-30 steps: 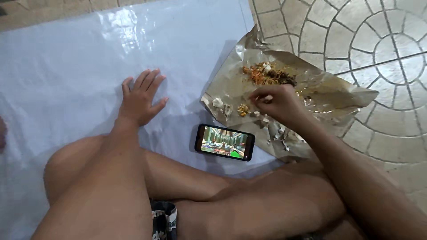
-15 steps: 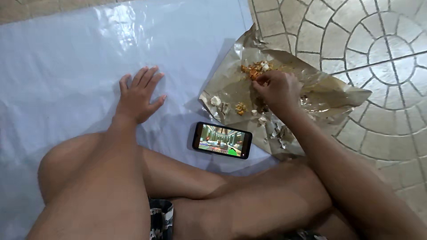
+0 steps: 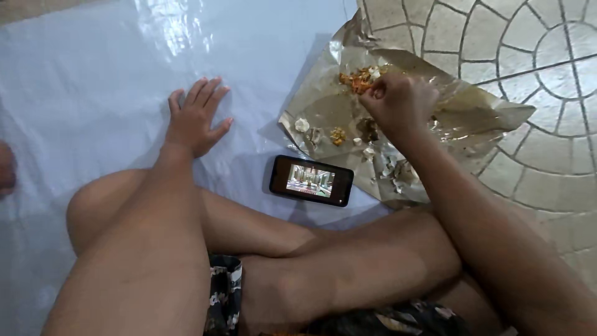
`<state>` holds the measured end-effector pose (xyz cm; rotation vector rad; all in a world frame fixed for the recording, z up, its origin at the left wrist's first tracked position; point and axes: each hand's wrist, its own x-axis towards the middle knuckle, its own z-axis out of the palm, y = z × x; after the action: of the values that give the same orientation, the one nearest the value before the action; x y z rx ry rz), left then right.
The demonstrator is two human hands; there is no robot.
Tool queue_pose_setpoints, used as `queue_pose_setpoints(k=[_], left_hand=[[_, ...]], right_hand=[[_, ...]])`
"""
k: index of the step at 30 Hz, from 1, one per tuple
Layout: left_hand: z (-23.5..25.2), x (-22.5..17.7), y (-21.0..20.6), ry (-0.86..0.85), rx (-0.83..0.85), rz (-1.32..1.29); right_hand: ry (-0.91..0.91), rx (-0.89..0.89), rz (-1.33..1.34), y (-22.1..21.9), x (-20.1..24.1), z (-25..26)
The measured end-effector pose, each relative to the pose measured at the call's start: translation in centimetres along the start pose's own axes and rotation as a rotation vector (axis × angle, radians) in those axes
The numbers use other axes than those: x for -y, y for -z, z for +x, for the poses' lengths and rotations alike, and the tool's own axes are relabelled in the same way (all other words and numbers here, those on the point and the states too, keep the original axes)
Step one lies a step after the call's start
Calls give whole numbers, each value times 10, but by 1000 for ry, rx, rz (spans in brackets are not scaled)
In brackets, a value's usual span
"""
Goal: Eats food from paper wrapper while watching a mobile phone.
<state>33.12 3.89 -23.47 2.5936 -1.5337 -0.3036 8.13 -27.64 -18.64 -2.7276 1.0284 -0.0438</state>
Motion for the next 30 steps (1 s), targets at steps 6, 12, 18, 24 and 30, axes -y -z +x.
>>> queue_pose_setpoints(k=[6,12,18,24,30], left_hand=[[0,3,-4,-3,-22,-25],[0,3,-4,-5,-14,-15],[0,1,-2,0,-17,-30],[0,4,-6,-11,-21,-14],[1,3,-4,-7,-17,-5]], right_hand=[[-177,191,452,1,-18,12],[-233,216,681,12,-23,9],[11,390,640,19,-15,-7],[-166,511,790,17,-3,-14],[-282,537,927,15,-3,-8]])
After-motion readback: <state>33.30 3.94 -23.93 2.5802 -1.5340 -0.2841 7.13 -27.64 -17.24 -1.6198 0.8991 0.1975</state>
